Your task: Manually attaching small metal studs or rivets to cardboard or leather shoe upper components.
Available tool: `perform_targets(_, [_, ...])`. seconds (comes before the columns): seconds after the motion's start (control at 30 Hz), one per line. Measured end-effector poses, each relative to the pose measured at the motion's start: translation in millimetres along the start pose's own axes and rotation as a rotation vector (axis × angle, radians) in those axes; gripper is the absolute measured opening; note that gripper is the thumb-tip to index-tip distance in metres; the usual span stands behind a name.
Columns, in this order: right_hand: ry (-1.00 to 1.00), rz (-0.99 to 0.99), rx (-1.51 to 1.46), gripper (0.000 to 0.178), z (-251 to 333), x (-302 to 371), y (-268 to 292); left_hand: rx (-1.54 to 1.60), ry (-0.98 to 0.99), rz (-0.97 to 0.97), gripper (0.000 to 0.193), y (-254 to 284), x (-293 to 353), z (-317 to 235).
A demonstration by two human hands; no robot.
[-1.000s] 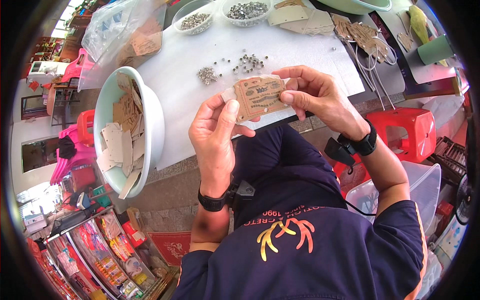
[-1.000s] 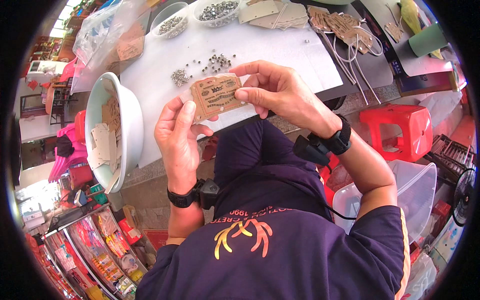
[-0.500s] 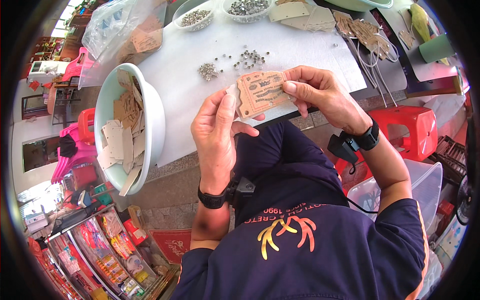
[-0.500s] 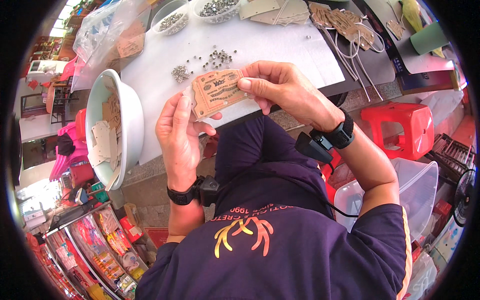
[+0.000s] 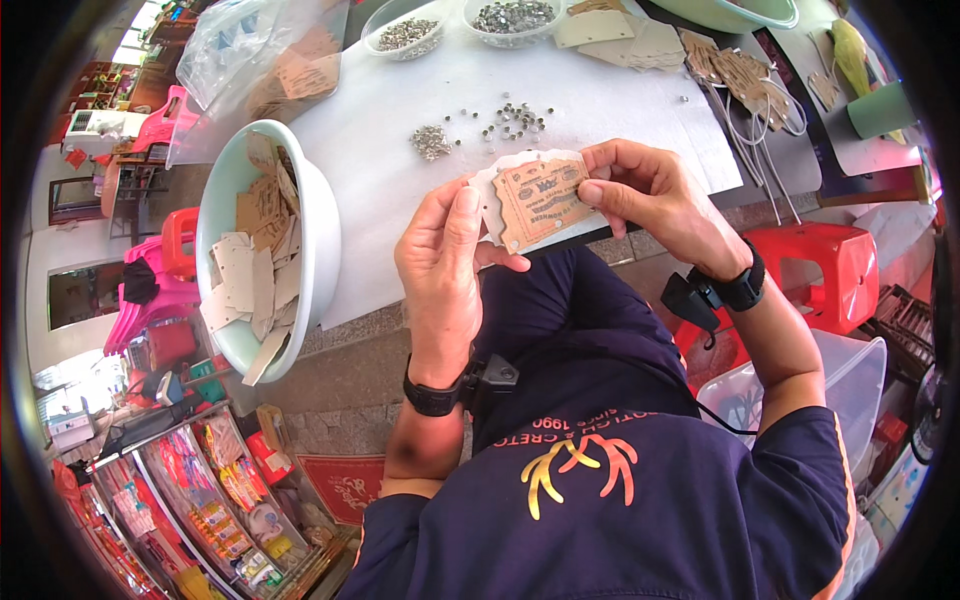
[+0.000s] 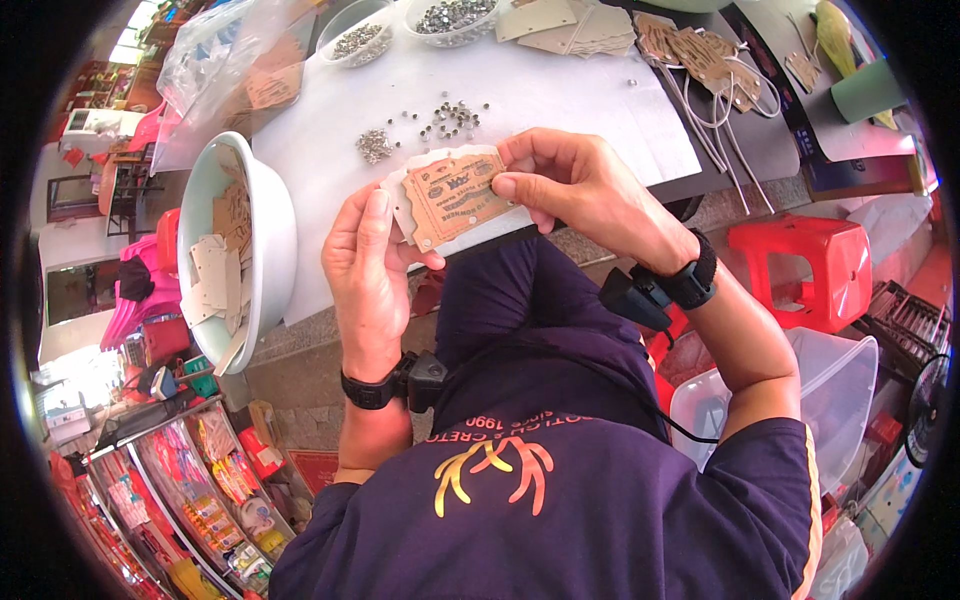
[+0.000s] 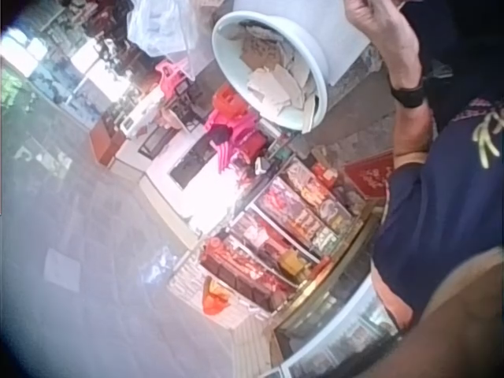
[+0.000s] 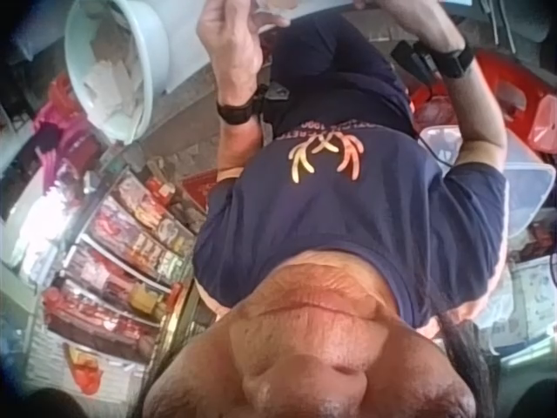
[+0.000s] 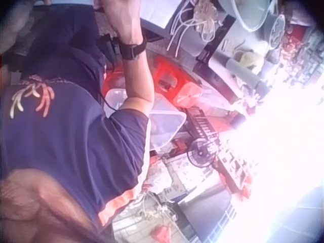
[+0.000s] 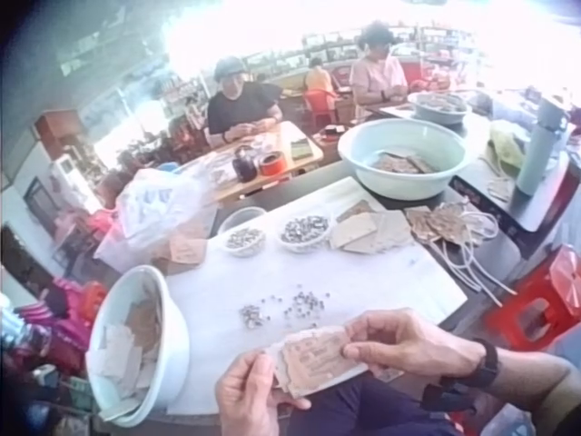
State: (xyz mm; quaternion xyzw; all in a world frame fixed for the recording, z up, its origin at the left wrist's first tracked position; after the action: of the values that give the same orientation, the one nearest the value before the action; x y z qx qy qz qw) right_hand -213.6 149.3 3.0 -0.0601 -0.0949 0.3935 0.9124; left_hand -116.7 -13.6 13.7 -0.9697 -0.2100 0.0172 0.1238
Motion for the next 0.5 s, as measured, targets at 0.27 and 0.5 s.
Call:
perform_targets(0.27, [-0.027, 0.022, -0.006, 0.032, 2.4, 1.8, -2.4, -0.023, -0.022, 0.003, 0.028, -1.1, 1.0, -1.9])
perform_targets(0.5, [-0.029, -0.007, -0.019, 0.032, -2.9, 1.5, -0.7, -0.043, -0.028, 0.009, 0.029, -2.4, 1.6, -2.2])
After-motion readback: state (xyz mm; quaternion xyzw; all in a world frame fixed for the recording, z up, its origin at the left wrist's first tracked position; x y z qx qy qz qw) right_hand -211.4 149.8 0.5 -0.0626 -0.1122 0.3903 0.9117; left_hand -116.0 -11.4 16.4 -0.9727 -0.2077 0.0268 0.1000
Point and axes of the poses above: each hand's wrist, its own x-axis away from the middle knuckle, its own y-axis out of the back of the hand, z = x × y, the point moved 8 cm from there along -x, towards the middle knuckle, and after that the axes turned 5 degrees about -x, right-handed, at the moved point
